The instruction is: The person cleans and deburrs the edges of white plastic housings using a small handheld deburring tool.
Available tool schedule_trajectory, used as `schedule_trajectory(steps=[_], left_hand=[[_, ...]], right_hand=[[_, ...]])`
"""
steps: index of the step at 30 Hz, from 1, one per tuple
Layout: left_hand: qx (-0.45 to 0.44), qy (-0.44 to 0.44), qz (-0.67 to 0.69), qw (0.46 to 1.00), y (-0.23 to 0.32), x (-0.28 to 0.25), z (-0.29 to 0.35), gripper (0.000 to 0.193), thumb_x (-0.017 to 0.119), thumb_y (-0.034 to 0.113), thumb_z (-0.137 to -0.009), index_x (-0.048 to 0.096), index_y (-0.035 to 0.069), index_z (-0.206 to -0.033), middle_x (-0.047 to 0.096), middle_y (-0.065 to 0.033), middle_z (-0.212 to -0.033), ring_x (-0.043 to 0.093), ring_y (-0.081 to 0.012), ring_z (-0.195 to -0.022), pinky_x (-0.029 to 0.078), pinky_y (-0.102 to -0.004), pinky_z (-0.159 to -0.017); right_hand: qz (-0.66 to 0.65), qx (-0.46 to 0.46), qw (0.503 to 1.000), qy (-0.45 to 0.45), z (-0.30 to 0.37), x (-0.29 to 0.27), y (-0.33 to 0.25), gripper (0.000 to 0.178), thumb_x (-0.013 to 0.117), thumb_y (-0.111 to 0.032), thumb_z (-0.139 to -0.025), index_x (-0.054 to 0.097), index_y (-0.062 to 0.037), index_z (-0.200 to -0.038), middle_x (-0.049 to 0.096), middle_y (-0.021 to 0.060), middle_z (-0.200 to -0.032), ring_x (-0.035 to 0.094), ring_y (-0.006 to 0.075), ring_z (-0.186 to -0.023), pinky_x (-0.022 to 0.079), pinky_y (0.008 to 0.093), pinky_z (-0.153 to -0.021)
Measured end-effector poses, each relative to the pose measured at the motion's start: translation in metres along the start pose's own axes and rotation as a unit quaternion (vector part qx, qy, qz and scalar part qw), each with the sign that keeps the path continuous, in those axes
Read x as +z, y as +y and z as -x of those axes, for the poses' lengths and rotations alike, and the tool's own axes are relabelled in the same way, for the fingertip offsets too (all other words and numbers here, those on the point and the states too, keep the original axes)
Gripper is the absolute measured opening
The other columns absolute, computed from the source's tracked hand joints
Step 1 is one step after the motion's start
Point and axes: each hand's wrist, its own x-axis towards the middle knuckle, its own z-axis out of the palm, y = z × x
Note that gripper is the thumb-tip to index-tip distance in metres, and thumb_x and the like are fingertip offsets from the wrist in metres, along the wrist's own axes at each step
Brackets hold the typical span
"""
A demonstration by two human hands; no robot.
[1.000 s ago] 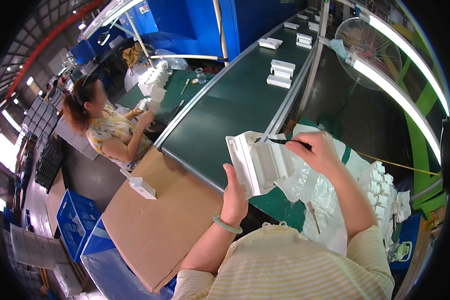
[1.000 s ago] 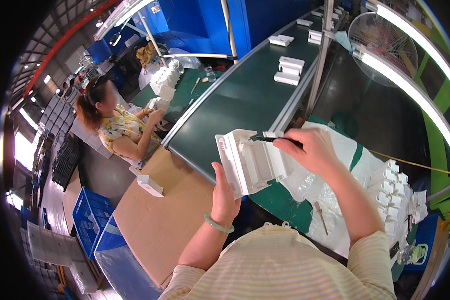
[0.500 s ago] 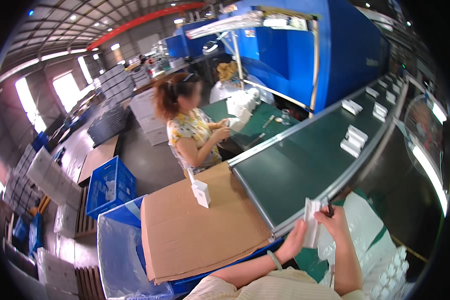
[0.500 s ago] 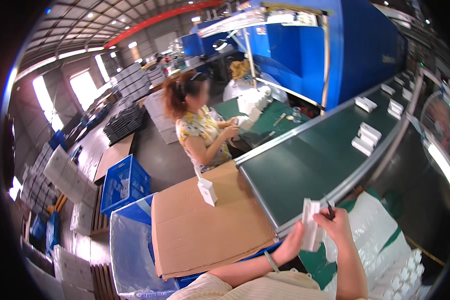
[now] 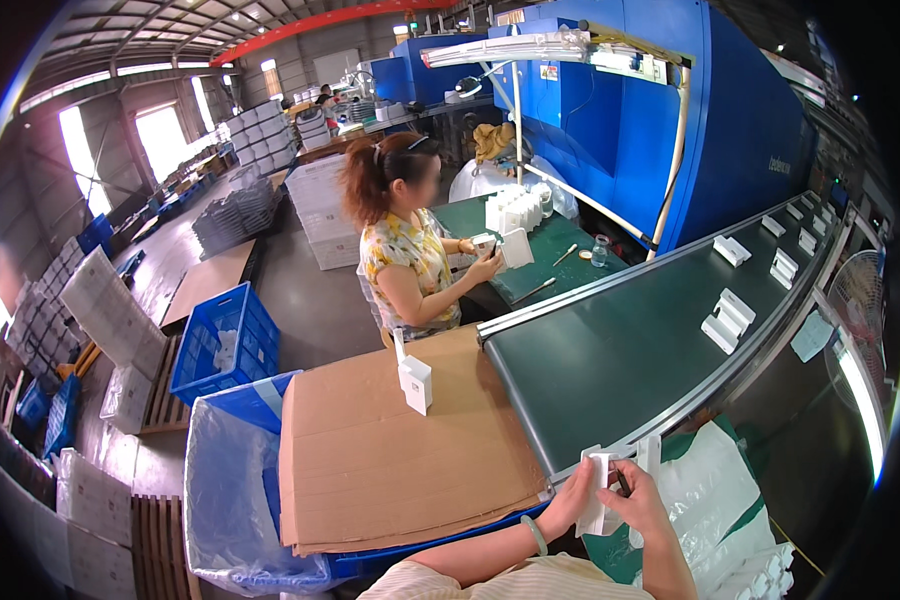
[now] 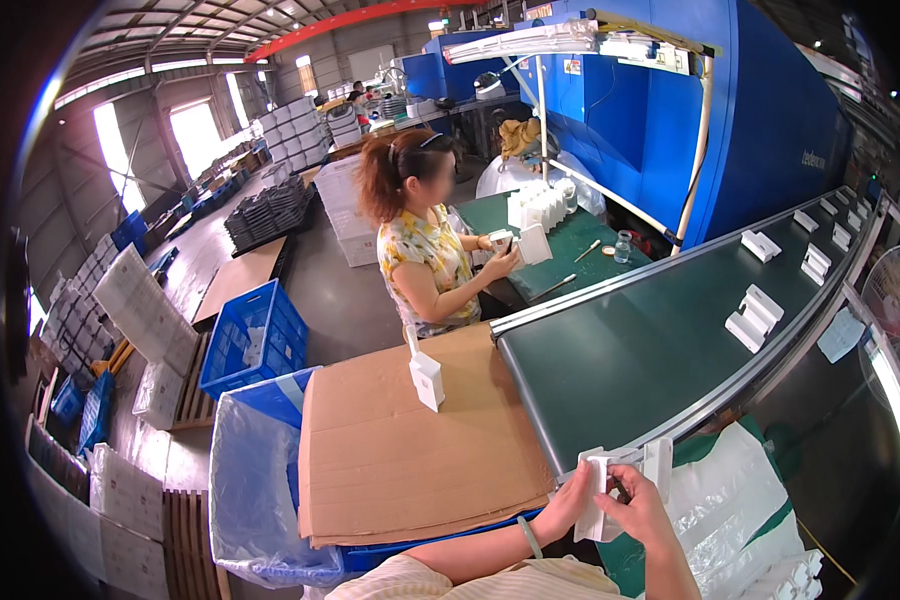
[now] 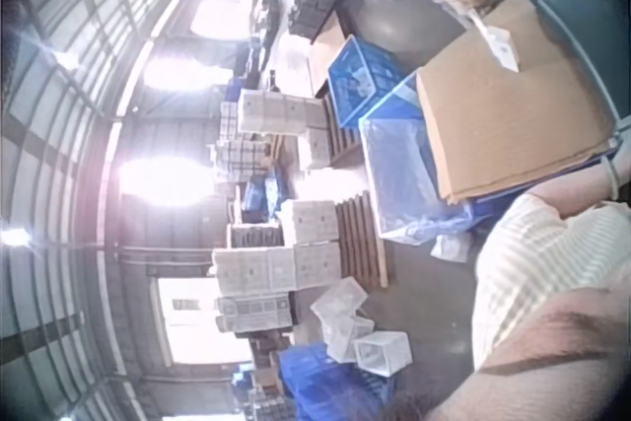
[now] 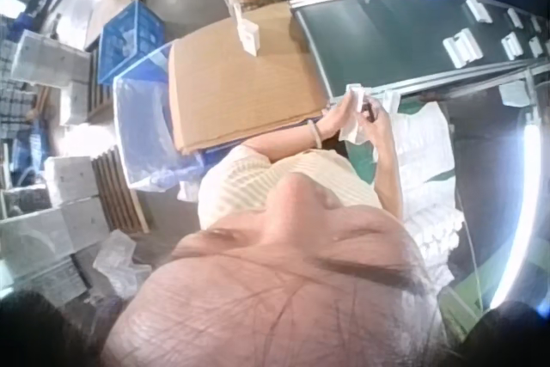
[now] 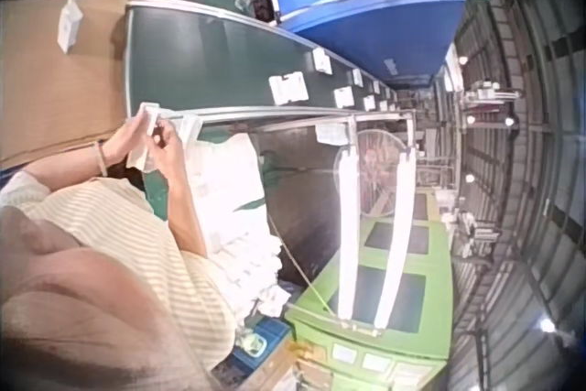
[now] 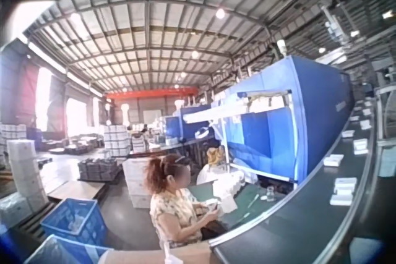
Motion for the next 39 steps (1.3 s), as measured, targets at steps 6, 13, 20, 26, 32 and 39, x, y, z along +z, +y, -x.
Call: schedule_trajectory(steps=[6, 13, 20, 26, 32, 39], left_hand=[[0.108, -0.018, -0.103, 0.989, -0.003, 0.008, 0.002, 0.042, 0.038, 0.033, -0.103, 0.041, 0.001, -0.13, 0.052, -0.0094, -0.115, 0.046, -0.0152, -0.109, 0.038, -0.0287, -0.096], [0.253, -0.018, -0.016, 0.967, 0.037, -0.012, -0.003, 0.073, 0.064, 0.04, -0.088, 0.028, 0.001, -0.139, 0.043, -0.0084, -0.131, 0.045, -0.0189, -0.12, 0.037, -0.0345, -0.101], [0.271, -0.034, -0.042, 0.961, 0.017, -0.013, 0.002, 0.079, 0.061, 0.047, -0.089, 0.024, 0.0, -0.141, 0.034, -0.0136, -0.144, 0.04, -0.0231, -0.128, 0.034, -0.0383, -0.105], [0.299, -0.011, -0.085, 0.951, 0.02, -0.005, 0.021, 0.079, 0.057, 0.049, -0.09, 0.025, 0.001, -0.143, 0.04, -0.0102, -0.139, 0.044, -0.0218, -0.124, 0.039, -0.0373, -0.102], [0.29, -0.02, -0.06, 0.955, 0.027, 0.003, 0.022, 0.077, 0.063, 0.042, -0.088, 0.026, 0.0, -0.14, 0.034, -0.013, -0.145, 0.042, -0.0211, -0.125, 0.036, -0.0371, -0.102], [0.323, -0.031, -0.158, 0.933, 0.034, 0.015, 0.027, 0.077, 0.066, 0.047, -0.085, 0.033, -0.001, -0.136, 0.039, -0.0183, -0.141, 0.043, -0.0248, -0.126, 0.036, -0.037, -0.101]], right_hand=[[0.004, -0.039, 0.994, 0.097, -0.002, -0.019, 0.005, 0.018, 0.069, -0.018, -0.083, 0.067, -0.0001, -0.078, 0.061, -0.0006, -0.067, 0.052, 0.0061, -0.062, 0.04, 0.0243, -0.057], [-0.101, -0.069, 0.99, 0.063, 0.001, -0.035, -0.037, 0.038, 0.052, -0.038, -0.096, 0.068, -0.0037, -0.099, 0.051, -0.0048, -0.064, 0.04, 0.0036, -0.057, 0.031, 0.0216, -0.052], [-0.003, -0.157, 0.981, 0.111, 0.012, -0.031, -0.01, 0.04, 0.057, -0.037, -0.094, 0.069, 0.0011, -0.095, 0.054, -0.0006, -0.065, 0.047, 0.0058, -0.061, 0.036, 0.022, -0.053], [-0.002, -0.118, 0.989, 0.092, 0.028, -0.021, -0.015, 0.041, 0.059, -0.037, -0.093, 0.068, 0.0024, -0.095, 0.051, -0.0013, -0.062, 0.045, 0.0069, -0.058, 0.036, 0.0243, -0.051], [-0.001, -0.126, 0.988, 0.093, 0.018, -0.023, -0.009, 0.039, 0.058, -0.038, -0.094, 0.071, -0.0008, -0.096, 0.049, -0.0016, -0.057, 0.044, 0.0059, -0.055, 0.034, 0.0233, -0.05], [-0.02, -0.087, 0.991, 0.099, 0.012, -0.024, -0.006, 0.041, 0.056, -0.04, -0.094, 0.07, -0.0009, -0.091, 0.045, -0.0035, -0.057, 0.04, 0.0055, -0.055, 0.032, 0.0233, -0.051]])
